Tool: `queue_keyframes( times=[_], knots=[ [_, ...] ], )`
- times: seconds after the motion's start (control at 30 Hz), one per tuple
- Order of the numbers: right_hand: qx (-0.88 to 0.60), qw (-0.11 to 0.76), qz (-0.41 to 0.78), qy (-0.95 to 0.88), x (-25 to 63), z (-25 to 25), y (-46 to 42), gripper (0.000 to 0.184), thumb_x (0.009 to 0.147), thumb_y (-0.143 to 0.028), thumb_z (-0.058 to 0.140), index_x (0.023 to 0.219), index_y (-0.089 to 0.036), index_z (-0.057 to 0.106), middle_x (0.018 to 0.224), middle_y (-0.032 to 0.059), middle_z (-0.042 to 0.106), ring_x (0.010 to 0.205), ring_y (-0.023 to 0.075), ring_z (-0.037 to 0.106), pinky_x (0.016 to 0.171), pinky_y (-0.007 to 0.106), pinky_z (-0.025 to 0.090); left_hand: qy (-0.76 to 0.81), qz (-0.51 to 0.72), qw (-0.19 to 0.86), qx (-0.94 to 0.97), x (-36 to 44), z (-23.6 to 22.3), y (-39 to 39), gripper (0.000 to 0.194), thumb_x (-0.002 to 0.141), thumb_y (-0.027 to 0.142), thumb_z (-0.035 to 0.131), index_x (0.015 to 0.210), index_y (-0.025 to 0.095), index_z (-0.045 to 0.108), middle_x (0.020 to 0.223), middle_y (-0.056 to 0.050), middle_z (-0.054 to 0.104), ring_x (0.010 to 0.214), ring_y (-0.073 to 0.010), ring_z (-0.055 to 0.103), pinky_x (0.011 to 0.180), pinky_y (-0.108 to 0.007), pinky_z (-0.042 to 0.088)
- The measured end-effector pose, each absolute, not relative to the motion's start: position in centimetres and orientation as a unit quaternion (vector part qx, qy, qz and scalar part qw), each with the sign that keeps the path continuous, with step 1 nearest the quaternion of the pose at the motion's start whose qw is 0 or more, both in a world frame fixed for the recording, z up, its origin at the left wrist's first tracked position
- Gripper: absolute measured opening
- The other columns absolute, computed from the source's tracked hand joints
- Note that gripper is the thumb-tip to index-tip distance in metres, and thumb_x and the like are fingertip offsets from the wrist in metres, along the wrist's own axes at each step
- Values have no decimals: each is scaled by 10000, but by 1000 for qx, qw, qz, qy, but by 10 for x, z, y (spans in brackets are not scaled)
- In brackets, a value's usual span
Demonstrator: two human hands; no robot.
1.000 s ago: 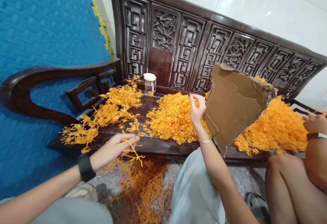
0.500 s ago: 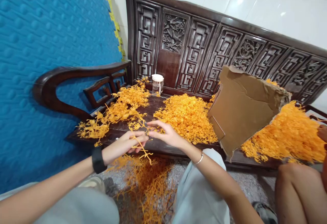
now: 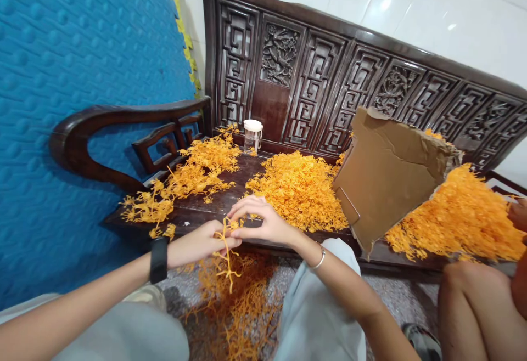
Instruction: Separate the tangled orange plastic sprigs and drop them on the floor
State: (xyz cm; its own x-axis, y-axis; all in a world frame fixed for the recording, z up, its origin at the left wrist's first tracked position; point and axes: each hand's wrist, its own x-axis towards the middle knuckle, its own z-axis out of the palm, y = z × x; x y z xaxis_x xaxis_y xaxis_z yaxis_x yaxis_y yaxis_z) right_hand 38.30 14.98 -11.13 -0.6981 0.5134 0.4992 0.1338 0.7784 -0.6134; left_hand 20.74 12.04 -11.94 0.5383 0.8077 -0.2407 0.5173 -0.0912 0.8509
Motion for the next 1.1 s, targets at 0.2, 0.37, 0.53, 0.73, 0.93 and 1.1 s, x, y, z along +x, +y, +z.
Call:
queue_keyframes(
  times=[0.2, 0.37, 0.53, 0.73, 0.93, 1.1],
  knots=[
    [-184, 391, 397, -809, 388, -115, 160, 174, 653, -278, 686, 689, -196, 537, 840, 2, 614, 862, 135, 560, 858, 318, 406, 478, 165, 487, 713, 207, -114, 120, 436, 707, 541, 454, 460, 188, 393, 446, 62, 344, 429, -98, 310, 454, -226, 262],
    [-235, 403, 485, -740, 396, -116, 171, 205, 596, -308, 717, 668, -190, 566, 706, -25, 580, 702, 118, 543, 734, 278, 423, 452, 186, 472, 734, 204, -117, 120, 452, 780, 520, 384, 472, 189, 379, 461, 59, 323, 446, -101, 290, 472, -234, 246],
    [-329, 551, 458, -615, 395, -110, 168, 186, 598, -304, 695, 619, -183, 556, 676, -21, 575, 673, 118, 532, 688, 265, 414, 467, 302, 447, 701, 207, -108, 113, 422, 787, 504, 387, 496, 200, 349, 483, 64, 290, 465, -106, 265, 461, -235, 235],
    [-377, 722, 372, -446, 391, -83, 152, 150, 633, -269, 639, 620, -181, 518, 648, -30, 536, 664, 113, 523, 689, 269, 408, 467, 410, 478, 621, 231, -82, 93, 437, 772, 499, 411, 476, 212, 266, 464, 78, 224, 433, -87, 189, 414, -227, 199],
    [-403, 729, 307, -460, 396, -62, 165, 173, 663, -295, 605, 613, -174, 492, 636, -18, 529, 634, 98, 510, 634, 246, 417, 419, 484, 544, 542, 247, -77, 105, 398, 756, 440, 461, 481, 214, 285, 454, 98, 193, 415, -72, 128, 381, -216, 140],
    [-447, 802, 136, -373, 457, -41, 212, 182, 767, -353, 461, 736, -178, 502, 767, 27, 567, 621, 92, 517, 553, 227, 397, 461, 441, 510, 577, 241, -84, 94, 414, 731, 488, 434, 472, 225, 246, 451, 91, 174, 422, -79, 136, 396, -235, 151]
  ],
)
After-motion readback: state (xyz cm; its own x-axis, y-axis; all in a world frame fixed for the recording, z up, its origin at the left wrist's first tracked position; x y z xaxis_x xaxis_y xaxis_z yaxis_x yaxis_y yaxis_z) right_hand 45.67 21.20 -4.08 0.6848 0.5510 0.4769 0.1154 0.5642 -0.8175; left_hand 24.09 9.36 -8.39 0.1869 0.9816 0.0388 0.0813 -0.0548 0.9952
